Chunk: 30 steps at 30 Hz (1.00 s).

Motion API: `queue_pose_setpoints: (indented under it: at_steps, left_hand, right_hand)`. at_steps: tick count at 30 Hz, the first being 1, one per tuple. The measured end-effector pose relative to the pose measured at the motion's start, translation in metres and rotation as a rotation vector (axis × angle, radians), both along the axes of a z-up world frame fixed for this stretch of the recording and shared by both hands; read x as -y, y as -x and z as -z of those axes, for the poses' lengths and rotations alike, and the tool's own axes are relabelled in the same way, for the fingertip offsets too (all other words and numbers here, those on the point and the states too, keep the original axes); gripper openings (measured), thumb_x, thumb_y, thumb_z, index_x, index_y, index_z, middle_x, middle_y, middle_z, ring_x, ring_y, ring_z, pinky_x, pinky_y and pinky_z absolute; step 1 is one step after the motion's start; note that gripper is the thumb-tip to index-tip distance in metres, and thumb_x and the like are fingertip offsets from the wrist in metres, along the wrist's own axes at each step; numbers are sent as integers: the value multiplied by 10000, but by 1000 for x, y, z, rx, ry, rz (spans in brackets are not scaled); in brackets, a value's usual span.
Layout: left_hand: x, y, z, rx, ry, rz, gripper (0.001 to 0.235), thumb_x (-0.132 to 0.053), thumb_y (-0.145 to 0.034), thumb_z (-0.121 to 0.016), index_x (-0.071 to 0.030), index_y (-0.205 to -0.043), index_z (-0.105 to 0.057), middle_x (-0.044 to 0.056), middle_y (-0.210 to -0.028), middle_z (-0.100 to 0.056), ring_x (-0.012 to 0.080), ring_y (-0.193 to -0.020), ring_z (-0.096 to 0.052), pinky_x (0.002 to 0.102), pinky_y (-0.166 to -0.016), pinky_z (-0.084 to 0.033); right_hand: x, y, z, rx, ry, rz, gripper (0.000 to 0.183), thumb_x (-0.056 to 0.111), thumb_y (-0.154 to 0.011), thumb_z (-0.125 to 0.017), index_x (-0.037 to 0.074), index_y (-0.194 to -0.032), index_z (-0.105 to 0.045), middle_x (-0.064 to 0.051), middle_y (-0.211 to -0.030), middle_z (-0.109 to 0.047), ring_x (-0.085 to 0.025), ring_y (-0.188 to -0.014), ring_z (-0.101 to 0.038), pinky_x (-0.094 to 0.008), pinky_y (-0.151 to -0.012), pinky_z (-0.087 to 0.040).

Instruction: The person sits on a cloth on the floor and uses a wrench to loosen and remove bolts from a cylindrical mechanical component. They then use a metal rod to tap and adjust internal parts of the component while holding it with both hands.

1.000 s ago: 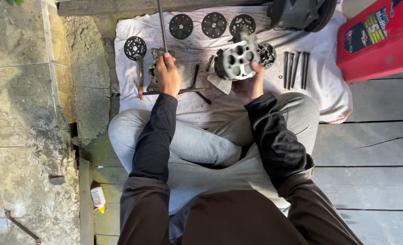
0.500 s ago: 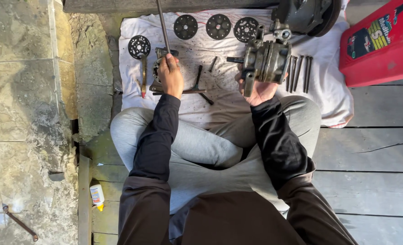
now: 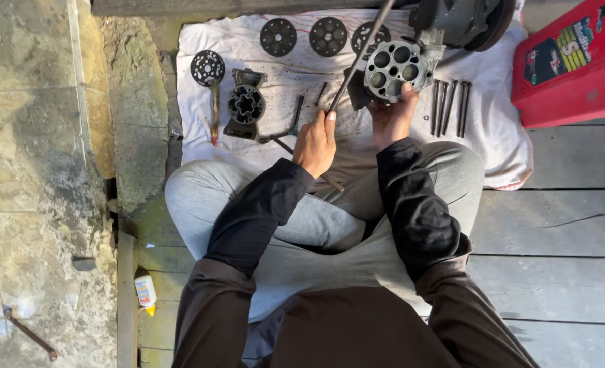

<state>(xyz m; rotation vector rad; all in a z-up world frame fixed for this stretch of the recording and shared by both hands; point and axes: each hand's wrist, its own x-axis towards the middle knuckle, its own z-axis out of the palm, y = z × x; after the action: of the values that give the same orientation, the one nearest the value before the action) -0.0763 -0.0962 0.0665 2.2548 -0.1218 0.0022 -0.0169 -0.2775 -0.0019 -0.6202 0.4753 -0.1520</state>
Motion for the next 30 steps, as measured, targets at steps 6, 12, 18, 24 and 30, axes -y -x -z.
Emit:
queue_pose_setpoints:
  at_steps: [6,12,18,24,30]
  left_hand:
    - [21,6,11,501,-43,-189,281,-226,-1078,-463,-12,-1110,-642,161,-664,-663,368,-624,-708,368,-486,-546]
    - [22,9,1,258,58,-301,337,-263,-1098,-396,-37,-997,-626,247,-707,-671,459,-711,-698,462,-497,-525]
    - [2,-10,9,126,98,-226,412,-309,-1108,-377,-10,-1014,-645,277,-798,-709,493,-814,-705,549,-617,-537]
    - [-65,-45,-11,278,377,-487,563,-414,-1121,-340,51,-1083,-656,317,-972,-688,487,-999,-675,505,-852,-529]
    - [-91,-57,25,235,394,-610,524,-486,-1083,-406,-43,-902,-620,233,-810,-639,392,-823,-654,443,-808,-499]
  right_hand:
    - [7,0,64,44,127,103,324,388,-844,-730,125,-1027,-680,-118,-1040,-719,-373,-939,-728,-539,-881,-650]
    - [0,8,50,62,34,94,451,387,-895,-757,80,-1200,-630,-173,-1252,-584,-444,-1130,-604,-660,-1036,-506]
    - [-9,-7,-4,-11,-35,-12,536,399,-812,-782,39,-1182,-637,-173,-1182,-630,-401,-1096,-629,-601,-1033,-541]
    - [-10,-2,-63,-93,-353,-297,882,592,-631,-742,-26,-1246,-611,-229,-1174,-632,-397,-1046,-645,-506,-823,-646]
    - [-15,4,-32,-123,-554,-384,941,572,-595,-765,-69,-1252,-556,-262,-1218,-608,-409,-1099,-659,-550,-945,-608]
